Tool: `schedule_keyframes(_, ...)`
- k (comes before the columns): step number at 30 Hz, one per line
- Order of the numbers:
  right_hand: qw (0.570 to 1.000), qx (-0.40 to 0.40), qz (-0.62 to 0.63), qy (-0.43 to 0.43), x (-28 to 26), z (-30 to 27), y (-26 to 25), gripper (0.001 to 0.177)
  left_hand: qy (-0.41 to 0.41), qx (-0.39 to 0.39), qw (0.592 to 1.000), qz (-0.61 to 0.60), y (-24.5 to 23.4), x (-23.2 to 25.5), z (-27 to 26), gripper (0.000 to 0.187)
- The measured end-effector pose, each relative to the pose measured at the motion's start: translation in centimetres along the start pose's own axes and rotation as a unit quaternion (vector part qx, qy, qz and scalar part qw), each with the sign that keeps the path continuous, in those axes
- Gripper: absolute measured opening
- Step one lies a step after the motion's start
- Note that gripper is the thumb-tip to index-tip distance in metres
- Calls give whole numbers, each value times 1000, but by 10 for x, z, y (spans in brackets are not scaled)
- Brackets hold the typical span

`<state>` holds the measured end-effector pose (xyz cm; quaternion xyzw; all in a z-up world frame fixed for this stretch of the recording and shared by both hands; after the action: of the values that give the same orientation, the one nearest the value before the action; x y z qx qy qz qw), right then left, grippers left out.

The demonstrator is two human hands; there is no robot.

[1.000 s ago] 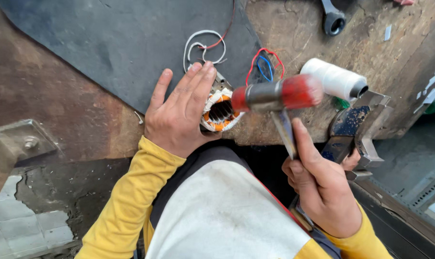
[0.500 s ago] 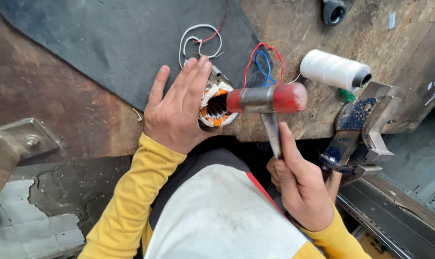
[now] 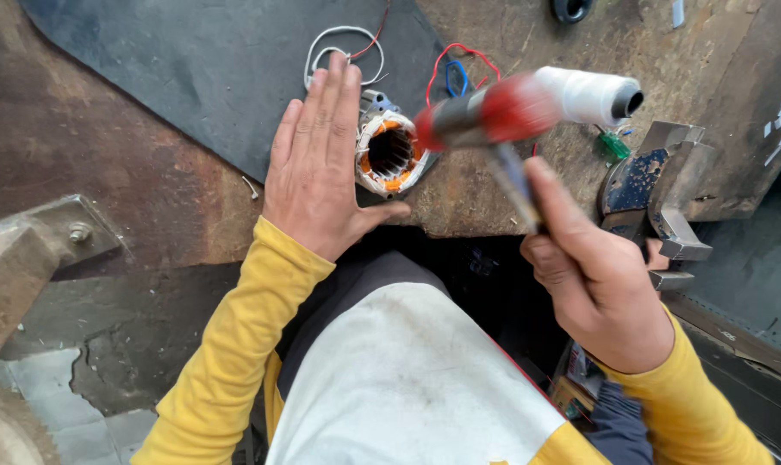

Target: The person works on a cylindrical electrical component, likely a motor stator, on a workbench. They use a rubber mallet to tap the component and a screwdriver to adjust internal parts and wires. The person also uses a metal rod to push or align elements inside the component.

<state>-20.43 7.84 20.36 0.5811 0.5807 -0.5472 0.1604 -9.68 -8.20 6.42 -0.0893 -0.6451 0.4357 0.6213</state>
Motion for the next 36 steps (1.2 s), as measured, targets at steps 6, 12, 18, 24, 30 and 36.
schedule_keyframes(6, 889, 145, 420, 109, 55, -34, 6, 66, 120, -97, 988, 18, -9, -10, 31, 100)
schedule_keyframes(12, 881, 91, 417, 205, 97, -44, 65, 67, -6, 41, 996, 82, 4, 3, -7, 79)
schedule_keyframes(18, 897, 166, 395, 107, 104, -51, 65, 64, -33, 47, 992, 114, 15, -2, -12, 82)
schedule_keyframes(24, 883, 124, 411, 189, 119, -54, 66, 67, -40, 36, 991, 125, 16, -2, -13, 80)
schedule_keyframes(30, 908, 61, 378, 172, 111, -38, 88, 64, -46, 43, 990, 124, 20, 1, -12, 83)
schedule_keyframes(36, 937, 52, 308, 157, 102, -33, 87, 64, -56, 53, 986, 150, 19, 5, -8, 82)
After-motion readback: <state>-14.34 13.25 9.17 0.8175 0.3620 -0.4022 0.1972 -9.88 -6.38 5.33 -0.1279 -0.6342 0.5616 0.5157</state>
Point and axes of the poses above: each hand's wrist, its own z-axis towards the middle knuckle, its own y-axis out of the palm, x = y × z, the point moved 8 cm from there along z, towards the middle knuckle, and after that the axes turned 12 degrees about z, right-handed, at the moved point
